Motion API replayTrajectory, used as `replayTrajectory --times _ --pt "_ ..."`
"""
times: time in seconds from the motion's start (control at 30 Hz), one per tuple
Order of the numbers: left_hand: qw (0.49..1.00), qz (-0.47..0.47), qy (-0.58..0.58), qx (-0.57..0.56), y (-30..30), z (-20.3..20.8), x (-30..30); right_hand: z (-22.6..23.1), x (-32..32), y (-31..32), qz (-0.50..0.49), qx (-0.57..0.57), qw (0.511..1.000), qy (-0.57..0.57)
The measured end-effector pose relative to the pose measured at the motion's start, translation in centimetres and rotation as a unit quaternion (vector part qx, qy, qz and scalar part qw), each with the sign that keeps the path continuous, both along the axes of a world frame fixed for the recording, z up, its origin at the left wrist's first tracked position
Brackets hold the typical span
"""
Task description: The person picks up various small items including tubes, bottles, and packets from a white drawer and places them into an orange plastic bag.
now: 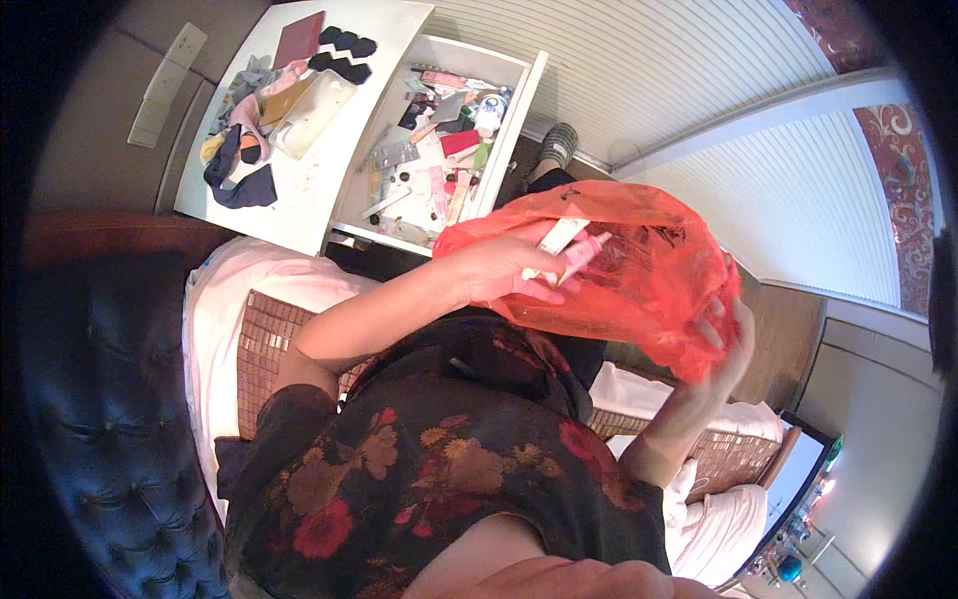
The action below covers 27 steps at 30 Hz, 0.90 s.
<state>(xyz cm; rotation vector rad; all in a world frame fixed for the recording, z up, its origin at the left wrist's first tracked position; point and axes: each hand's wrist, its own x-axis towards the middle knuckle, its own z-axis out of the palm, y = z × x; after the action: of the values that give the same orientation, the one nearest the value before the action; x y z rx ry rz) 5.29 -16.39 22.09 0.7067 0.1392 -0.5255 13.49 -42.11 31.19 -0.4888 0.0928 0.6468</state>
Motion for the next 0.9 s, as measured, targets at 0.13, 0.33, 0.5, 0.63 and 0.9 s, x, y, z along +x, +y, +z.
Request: replayTrajectory --times 0.13,0.33,0.5,0.63,0.9 --pt "0.991 0.052 0.063 -0.109 -0.4 -3.3 -0.1 -3.0 0.5 -1.0 -0.070 -0.089 0.994 -0.004" --pt "0.992 0.050 -0.005 0.119 -0.6 -4.8 0.3 -3.7 0.2 -2.0 -0.091 -0.087 0.992 0.012" --pt "0.737 0.050 -0.297 0.606 -1.7 -1.7 -1.1 -3.9 0.4 -2.2 -0.102 -0.091 0.991 -0.004" --pt "0.720 0.032 -0.323 0.613 -1.7 1.9 -1.2 -3.4 0.5 -2.8 -0.107 -0.080 0.991 -0.014" --pt "0.908 0.219 -0.191 0.303 -1.8 4.3 -1.7 -4.2 -0.4 -2.8 -0.145 -0.397 0.879 -0.220"
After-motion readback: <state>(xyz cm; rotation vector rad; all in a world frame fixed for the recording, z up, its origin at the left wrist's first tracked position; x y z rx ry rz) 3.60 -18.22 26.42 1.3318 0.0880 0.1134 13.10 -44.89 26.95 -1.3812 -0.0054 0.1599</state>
